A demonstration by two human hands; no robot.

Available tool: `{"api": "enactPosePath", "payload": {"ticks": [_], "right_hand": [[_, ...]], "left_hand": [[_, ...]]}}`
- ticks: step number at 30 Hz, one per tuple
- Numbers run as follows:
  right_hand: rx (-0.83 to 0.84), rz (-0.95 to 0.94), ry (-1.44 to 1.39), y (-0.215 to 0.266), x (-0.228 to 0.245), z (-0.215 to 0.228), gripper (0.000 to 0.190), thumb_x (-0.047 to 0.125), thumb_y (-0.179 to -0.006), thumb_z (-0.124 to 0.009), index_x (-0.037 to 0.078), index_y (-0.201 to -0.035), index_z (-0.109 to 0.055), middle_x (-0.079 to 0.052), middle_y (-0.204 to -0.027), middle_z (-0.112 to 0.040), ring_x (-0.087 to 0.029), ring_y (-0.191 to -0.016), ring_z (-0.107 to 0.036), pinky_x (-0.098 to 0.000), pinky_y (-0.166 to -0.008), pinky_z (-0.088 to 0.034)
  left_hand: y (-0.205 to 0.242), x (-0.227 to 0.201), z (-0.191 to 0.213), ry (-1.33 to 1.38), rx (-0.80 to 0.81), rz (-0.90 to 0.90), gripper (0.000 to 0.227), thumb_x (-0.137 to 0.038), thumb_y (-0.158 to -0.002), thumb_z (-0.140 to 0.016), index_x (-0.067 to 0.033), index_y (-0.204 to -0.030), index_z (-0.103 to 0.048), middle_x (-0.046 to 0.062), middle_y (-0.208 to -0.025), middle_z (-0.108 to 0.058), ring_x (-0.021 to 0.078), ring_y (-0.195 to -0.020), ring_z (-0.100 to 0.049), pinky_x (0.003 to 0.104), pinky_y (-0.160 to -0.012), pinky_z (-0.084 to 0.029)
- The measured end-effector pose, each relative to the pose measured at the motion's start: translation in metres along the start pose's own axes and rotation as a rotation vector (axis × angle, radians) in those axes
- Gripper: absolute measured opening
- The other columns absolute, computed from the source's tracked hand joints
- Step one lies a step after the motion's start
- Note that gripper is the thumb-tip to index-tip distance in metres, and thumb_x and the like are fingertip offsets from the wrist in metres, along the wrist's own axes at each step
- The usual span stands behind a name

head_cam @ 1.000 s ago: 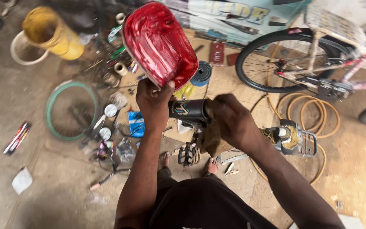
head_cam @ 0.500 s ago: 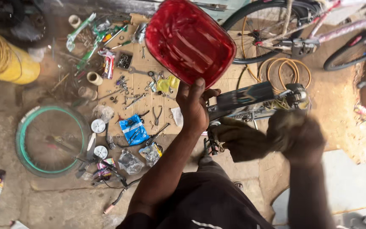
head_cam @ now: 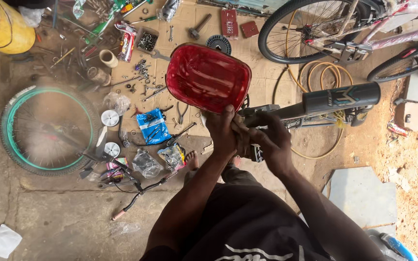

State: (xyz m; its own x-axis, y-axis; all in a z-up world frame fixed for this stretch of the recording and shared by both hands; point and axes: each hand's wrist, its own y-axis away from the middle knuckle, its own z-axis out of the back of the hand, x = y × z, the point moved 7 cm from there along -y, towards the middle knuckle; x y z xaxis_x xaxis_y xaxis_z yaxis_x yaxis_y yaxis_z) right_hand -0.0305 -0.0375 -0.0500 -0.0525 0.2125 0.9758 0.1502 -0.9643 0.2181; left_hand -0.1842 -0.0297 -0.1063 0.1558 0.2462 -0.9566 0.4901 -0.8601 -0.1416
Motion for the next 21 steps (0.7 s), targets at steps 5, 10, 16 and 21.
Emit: {"api": "enactPosePath", "payload": {"ticks": [5, 10, 16, 21], "right_hand": [[0.141, 0.024, -0.173, -0.004, 0.021, -0.003, 0.070, 0.029, -0.093, -0.075, -0.005, -0.147, -0.048, -0.015, -0.139, -0.062, -0.024, -0.132, -0.058, -0.0397, -0.115, -0.044], [0.003, 0.127, -0.314, 0.001, 0.043, 0.013, 0.074, 0.027, -0.087, -0.080, -0.006, -0.146, -0.048, -0.015, -0.138, -0.063, -0.026, -0.129, -0.058, -0.0430, -0.113, -0.043], [-0.089, 0.496, -0.352, 0.044, 0.087, 0.067, 0.069, 0.025, -0.087, -0.085, -0.010, -0.139, -0.055, -0.017, -0.140, -0.063, -0.030, -0.132, -0.061, -0.0467, -0.119, -0.049], [-0.282, 0.738, -0.419, 0.071, 0.113, 0.162, 0.069, 0.041, -0.104, -0.072, 0.003, -0.155, -0.045, -0.009, -0.149, -0.053, -0.027, -0.139, -0.050, -0.0472, -0.123, -0.042]], "left_hand": [[0.017, 0.007, -0.024, 0.571, 0.336, 0.418, 0.031, -0.025, -0.090, -0.075, -0.0029, -0.104, -0.060, 0.002, -0.069, -0.061, 0.0133, -0.057, -0.058, 0.030, -0.054, -0.050], [0.014, -0.017, -0.044, 0.407, 0.535, 0.380, 0.038, -0.029, -0.093, -0.080, 0.0031, -0.110, -0.068, 0.004, -0.083, -0.068, 0.0116, -0.071, -0.063, 0.029, -0.064, -0.052], [0.017, -0.018, -0.046, -0.073, 0.929, 0.059, 0.053, -0.048, -0.079, -0.086, -0.0040, -0.099, -0.064, 0.006, -0.076, -0.059, 0.0187, -0.066, -0.054, 0.033, -0.060, -0.045], [-0.009, 0.055, -0.028, 0.671, 0.038, 0.909, 0.020, -0.033, -0.095, -0.063, -0.0146, -0.086, -0.064, -0.002, -0.062, -0.061, 0.0136, -0.052, -0.060, 0.030, -0.044, -0.049]]}}
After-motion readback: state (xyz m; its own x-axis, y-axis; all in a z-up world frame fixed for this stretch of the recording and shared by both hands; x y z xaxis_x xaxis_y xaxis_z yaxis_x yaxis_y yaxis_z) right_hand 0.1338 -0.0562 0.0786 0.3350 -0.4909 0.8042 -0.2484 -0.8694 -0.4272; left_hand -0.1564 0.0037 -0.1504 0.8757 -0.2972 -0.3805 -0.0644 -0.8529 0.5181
